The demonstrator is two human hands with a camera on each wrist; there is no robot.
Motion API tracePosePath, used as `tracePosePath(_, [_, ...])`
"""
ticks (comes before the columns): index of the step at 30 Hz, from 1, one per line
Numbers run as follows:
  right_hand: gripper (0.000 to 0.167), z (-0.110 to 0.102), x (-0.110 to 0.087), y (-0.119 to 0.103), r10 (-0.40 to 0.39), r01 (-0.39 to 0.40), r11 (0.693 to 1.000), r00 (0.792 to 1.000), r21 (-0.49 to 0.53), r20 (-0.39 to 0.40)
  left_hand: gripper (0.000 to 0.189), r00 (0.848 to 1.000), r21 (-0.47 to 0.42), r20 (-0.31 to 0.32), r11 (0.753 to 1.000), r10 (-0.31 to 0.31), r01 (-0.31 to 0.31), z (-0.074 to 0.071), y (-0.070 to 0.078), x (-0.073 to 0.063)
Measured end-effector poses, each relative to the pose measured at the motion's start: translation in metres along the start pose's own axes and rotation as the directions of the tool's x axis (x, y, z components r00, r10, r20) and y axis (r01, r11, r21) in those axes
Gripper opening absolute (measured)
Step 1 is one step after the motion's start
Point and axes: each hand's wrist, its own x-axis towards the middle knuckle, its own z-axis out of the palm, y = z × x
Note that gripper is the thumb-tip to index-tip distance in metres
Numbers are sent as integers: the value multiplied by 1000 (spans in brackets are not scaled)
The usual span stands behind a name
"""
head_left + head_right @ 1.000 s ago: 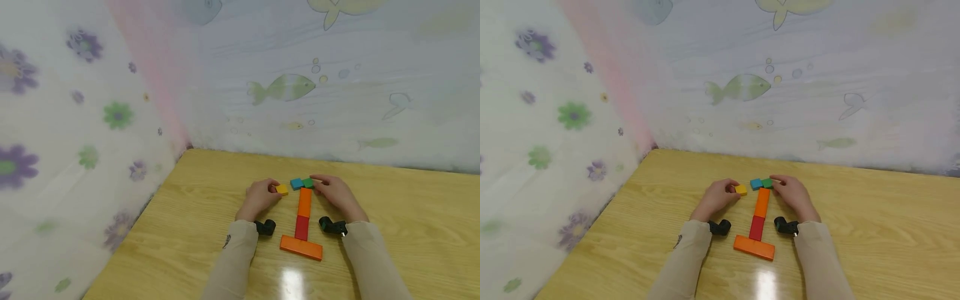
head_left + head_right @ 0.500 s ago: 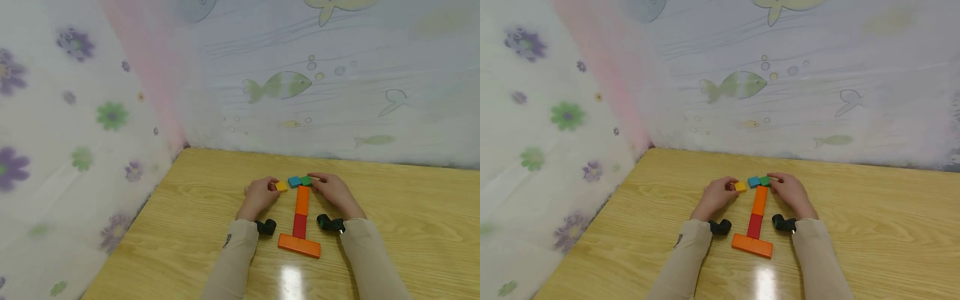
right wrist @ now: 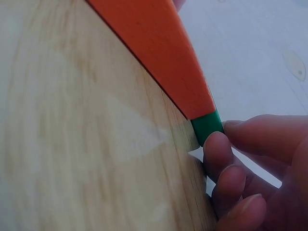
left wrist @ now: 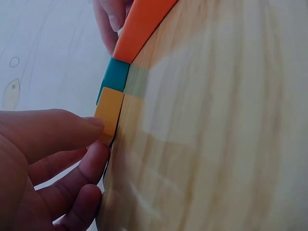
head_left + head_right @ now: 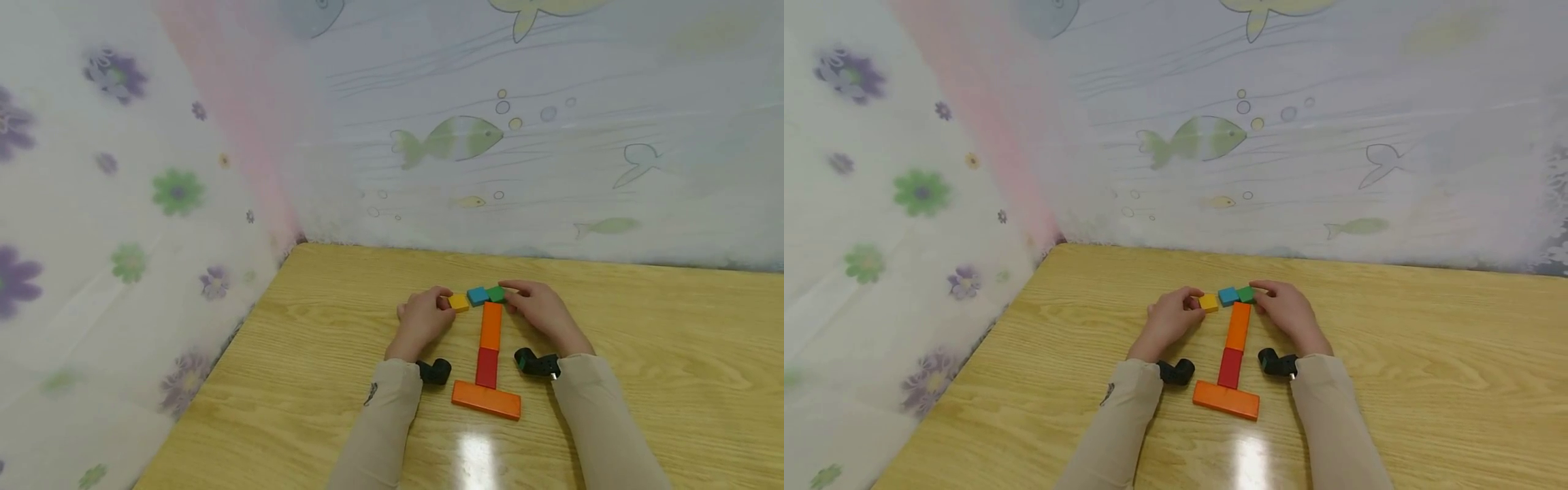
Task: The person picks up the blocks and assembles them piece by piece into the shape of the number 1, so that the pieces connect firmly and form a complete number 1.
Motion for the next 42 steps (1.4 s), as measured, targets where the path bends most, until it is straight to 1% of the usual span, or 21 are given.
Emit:
tracePosePath(8, [37,1,1,1,2,-2,1000,1000,14,-5,28,1000,-25,3,999,31,-31,2,3,-1])
tracePosePath(16, [37,1,1,1,28,-29,999,1000,25,1,27,1000,-25,2,999,29,-29,3,4,-1])
tracePosePath(25, [38,1,0,1,22,-22,999,1000,26,7,27,999,-54,-9,998,34,-35,4,2,-1])
tracePosePath(37, [38,1,0,1,6,-6,1000,1000,7,-6,27,999,-49,-5,998,38,-38,5,3,0])
tracePosePath(42, [38,1,0,2,-1,1,1000,1000,-3,-2,26,1000,-44,-10,999,30,-30,5,3,-1])
